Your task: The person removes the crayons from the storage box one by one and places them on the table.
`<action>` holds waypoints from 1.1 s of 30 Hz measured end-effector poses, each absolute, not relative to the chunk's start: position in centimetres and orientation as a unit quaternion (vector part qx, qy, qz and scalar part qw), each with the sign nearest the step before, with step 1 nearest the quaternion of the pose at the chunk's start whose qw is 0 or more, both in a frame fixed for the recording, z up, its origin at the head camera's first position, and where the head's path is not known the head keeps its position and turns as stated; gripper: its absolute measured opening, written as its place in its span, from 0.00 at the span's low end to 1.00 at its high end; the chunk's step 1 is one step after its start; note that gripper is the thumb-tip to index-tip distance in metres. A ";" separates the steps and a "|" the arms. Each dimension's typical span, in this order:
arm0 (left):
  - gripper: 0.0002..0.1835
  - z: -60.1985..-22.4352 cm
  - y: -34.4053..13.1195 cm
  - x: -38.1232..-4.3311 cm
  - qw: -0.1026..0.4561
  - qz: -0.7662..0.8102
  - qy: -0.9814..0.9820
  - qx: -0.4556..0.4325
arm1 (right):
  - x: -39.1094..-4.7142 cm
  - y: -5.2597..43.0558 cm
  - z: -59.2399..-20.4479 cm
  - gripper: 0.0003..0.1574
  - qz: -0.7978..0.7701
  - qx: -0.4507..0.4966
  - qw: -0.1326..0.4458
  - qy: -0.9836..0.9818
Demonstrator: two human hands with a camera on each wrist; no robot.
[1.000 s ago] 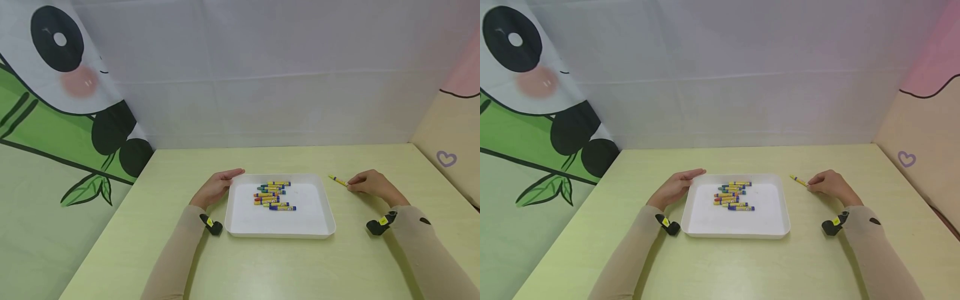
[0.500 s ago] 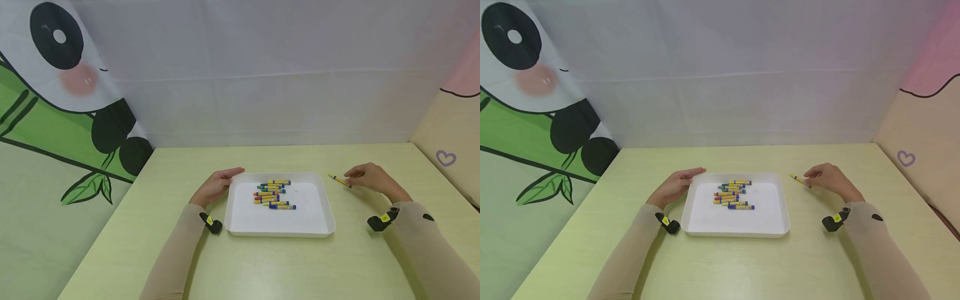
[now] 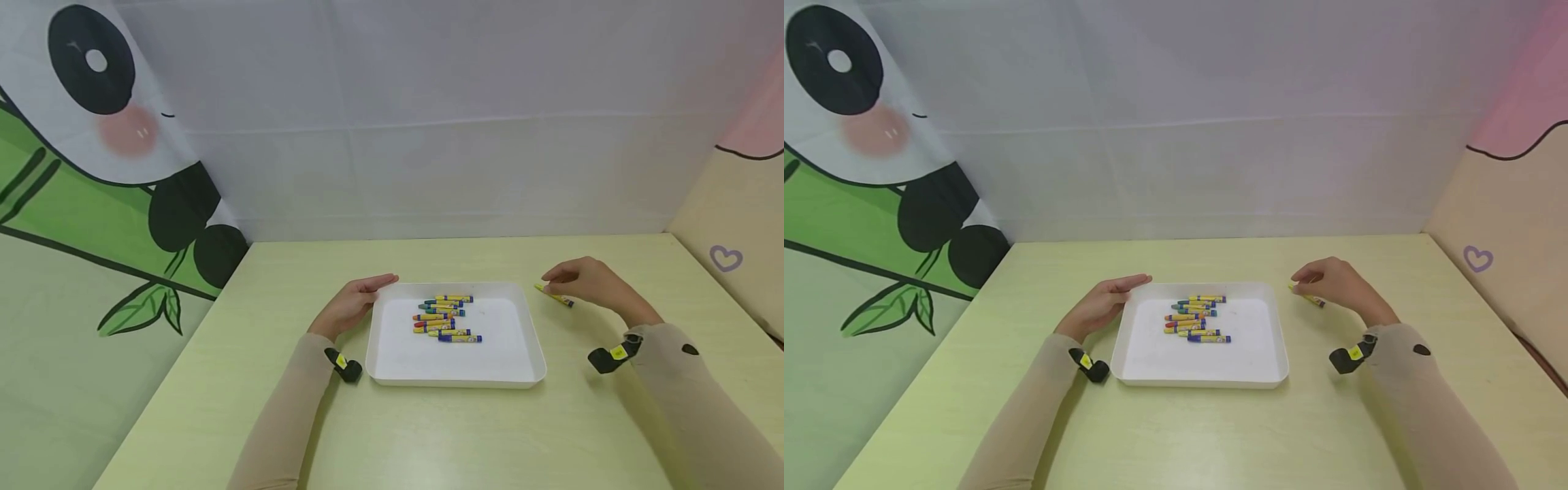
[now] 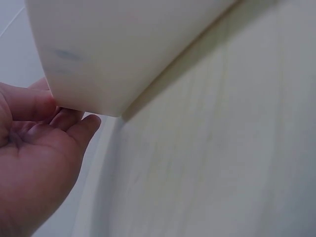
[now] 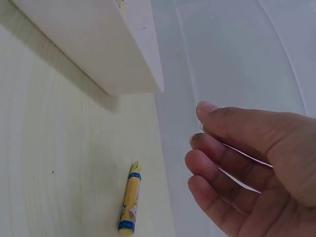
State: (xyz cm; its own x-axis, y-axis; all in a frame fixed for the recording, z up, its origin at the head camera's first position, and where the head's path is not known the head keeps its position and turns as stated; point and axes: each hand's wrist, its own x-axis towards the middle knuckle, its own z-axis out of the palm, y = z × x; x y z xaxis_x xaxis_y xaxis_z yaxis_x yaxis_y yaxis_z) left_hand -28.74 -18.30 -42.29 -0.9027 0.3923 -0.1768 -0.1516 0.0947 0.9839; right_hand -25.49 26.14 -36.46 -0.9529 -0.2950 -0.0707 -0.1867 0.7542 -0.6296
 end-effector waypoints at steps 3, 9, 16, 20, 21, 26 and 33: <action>0.27 -42.3 -18.3 -28.7 0.201 0.668 0.712 0.082 | -25.4 25.4 -35.8 0.26 -0.333 -0.135 0.092 0.929; 0.27 -42.2 -18.2 -28.7 0.201 0.665 0.715 0.075 | -25.3 23.9 -34.7 0.24 -0.337 -0.148 0.096 0.925; 0.27 -42.3 -18.2 -28.8 0.204 0.662 0.717 0.078 | -25.2 21.6 -33.8 0.19 -0.336 -0.178 0.089 0.921; 0.27 -42.3 -18.2 -28.8 0.203 0.661 0.718 0.079 | -25.1 20.5 -33.6 0.17 -0.341 -0.201 0.094 0.914; 0.27 -42.3 -18.2 -28.8 0.203 0.661 0.718 0.080 | -25.1 20.2 -33.5 0.17 -0.343 -0.206 0.097 0.911; 0.27 -42.3 -18.2 -28.8 0.204 0.664 0.715 0.084 | -25.2 19.1 -33.8 0.17 -0.352 -0.224 0.112 0.902; 0.27 -42.3 -18.1 -28.7 0.204 0.665 0.713 0.085 | -25.5 17.5 -34.1 0.13 -0.351 -0.246 0.141 0.893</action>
State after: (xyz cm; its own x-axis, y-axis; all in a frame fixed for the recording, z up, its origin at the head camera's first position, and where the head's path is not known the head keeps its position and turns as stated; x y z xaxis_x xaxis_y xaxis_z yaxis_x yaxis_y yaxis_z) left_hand -28.70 -18.13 -42.28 -0.9027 0.3920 -0.1773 -0.1495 0.1005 0.9836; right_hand -25.47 17.50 -34.07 -0.8393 -0.5379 -0.0792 -0.3400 0.6330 -0.6955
